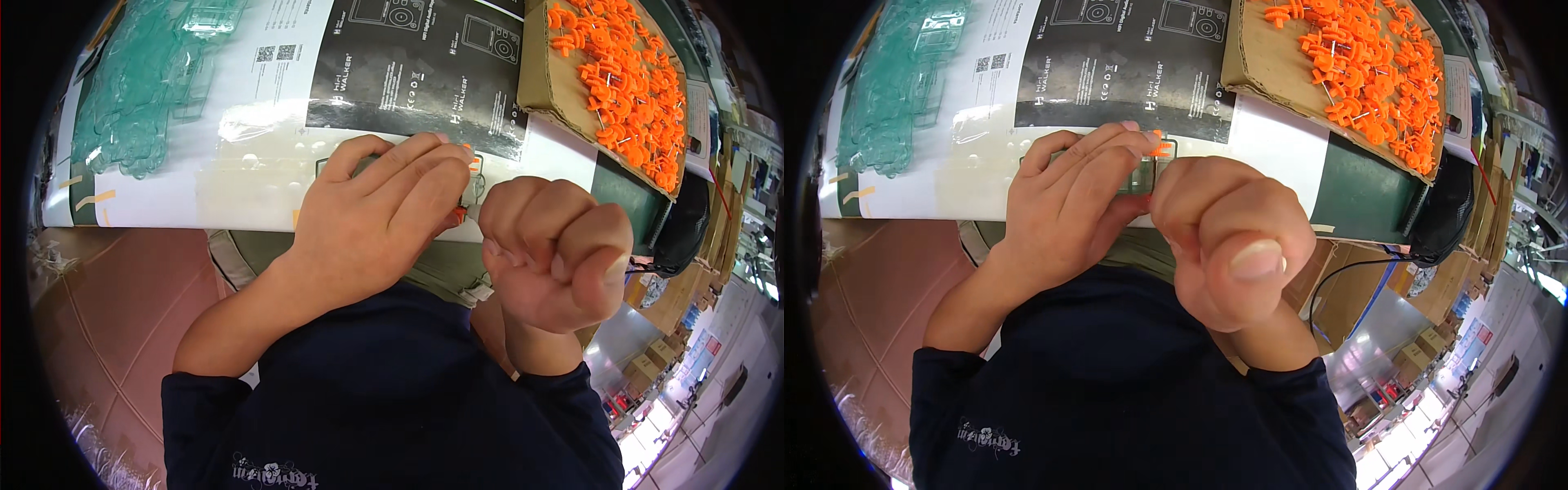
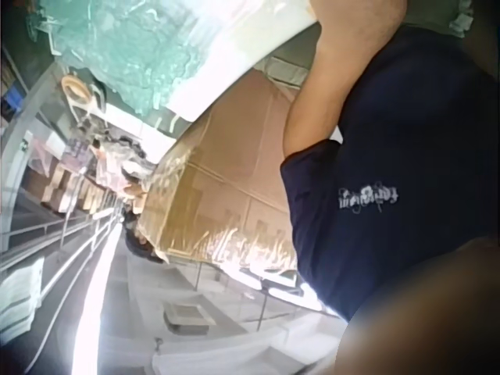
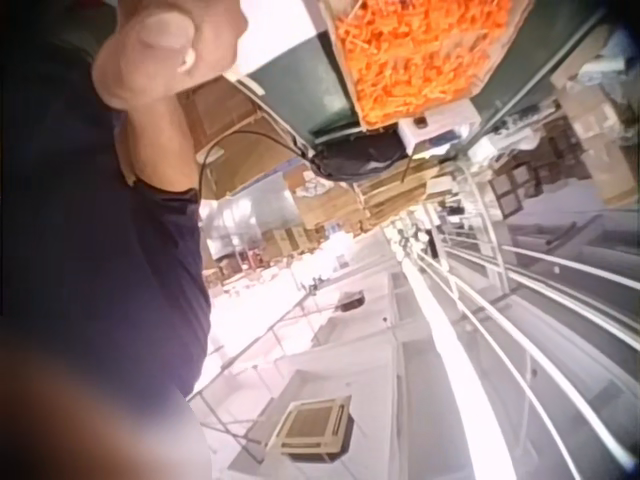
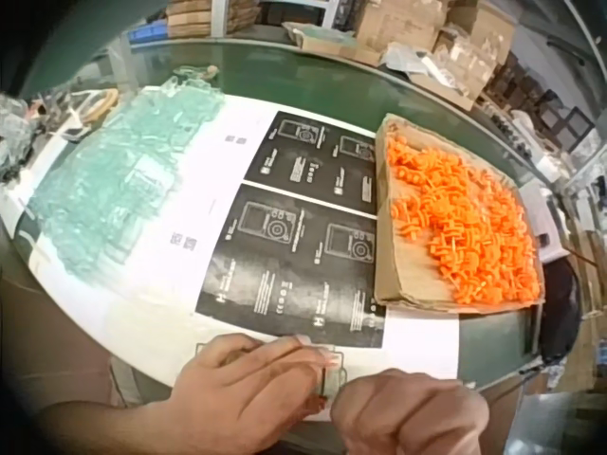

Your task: The person assembles small orange gears into a clear plastic component housing using a white pin tool.

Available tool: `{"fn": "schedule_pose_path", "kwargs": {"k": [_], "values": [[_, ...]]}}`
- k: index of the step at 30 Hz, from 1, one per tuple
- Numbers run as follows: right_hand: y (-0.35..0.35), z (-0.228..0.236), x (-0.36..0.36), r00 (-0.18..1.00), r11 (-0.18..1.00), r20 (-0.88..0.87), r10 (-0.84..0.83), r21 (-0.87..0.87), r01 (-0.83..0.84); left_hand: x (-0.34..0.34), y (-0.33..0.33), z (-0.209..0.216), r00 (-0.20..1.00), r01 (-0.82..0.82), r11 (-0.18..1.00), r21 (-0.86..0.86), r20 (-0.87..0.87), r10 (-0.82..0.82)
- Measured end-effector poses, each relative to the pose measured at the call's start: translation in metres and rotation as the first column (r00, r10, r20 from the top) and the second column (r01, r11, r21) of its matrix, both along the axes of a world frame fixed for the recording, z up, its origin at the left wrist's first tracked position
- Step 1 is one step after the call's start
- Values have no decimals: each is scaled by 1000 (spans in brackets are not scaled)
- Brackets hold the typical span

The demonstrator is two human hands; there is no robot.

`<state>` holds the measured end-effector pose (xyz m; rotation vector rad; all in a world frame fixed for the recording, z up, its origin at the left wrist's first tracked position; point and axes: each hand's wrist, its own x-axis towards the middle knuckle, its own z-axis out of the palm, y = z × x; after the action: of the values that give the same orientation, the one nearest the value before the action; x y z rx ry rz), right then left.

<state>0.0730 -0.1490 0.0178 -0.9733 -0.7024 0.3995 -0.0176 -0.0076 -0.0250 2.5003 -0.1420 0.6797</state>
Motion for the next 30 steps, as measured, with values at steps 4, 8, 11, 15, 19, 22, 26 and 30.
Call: {"fn": "schedule_pose_path", "kwargs": {"k": [4, 8, 11, 15, 19, 22, 26, 30], "values": [[9, 0, -5, 997, 995, 33, -68, -70, 70, 2, -1, -2, 1000, 12, 1000, 0, 25, -12], [1, 5, 3, 992, 994, -81, -94, -64, 89, -1, 0, 9, 999, 40, 999, -15, 21, -39], [-17, 7, 20, 912, 998, -409, -4, 57, 30, 1, 5, 18, 992, 69, 995, -68, -98, -75], [-24, 26, 3, 963, 687, 254, -89, -684, 244, -7, 12, 31, 985, 51, 999, -14, -163, -53], [-26, 19, -3, 838, 371, 533, 117, -806, 461, -9, 16, 32, 976, 36, 999, 16, -217, -32], [-28, 10, -2, 776, 284, 586, 231, -804, 523, -9, 17, 30, 967, 22, 999, 32, -253, -13], [-43, 9, 9, 885, 188, 432, 172, -897, 401, -6, 18, 32, 969, 26, 1000, 11, -248, -22], [-28, 17, -2, 847, 205, 487, 215, -870, 448, -6, 15, 37, 959, 39, 998, 39, -284, -26]]}}
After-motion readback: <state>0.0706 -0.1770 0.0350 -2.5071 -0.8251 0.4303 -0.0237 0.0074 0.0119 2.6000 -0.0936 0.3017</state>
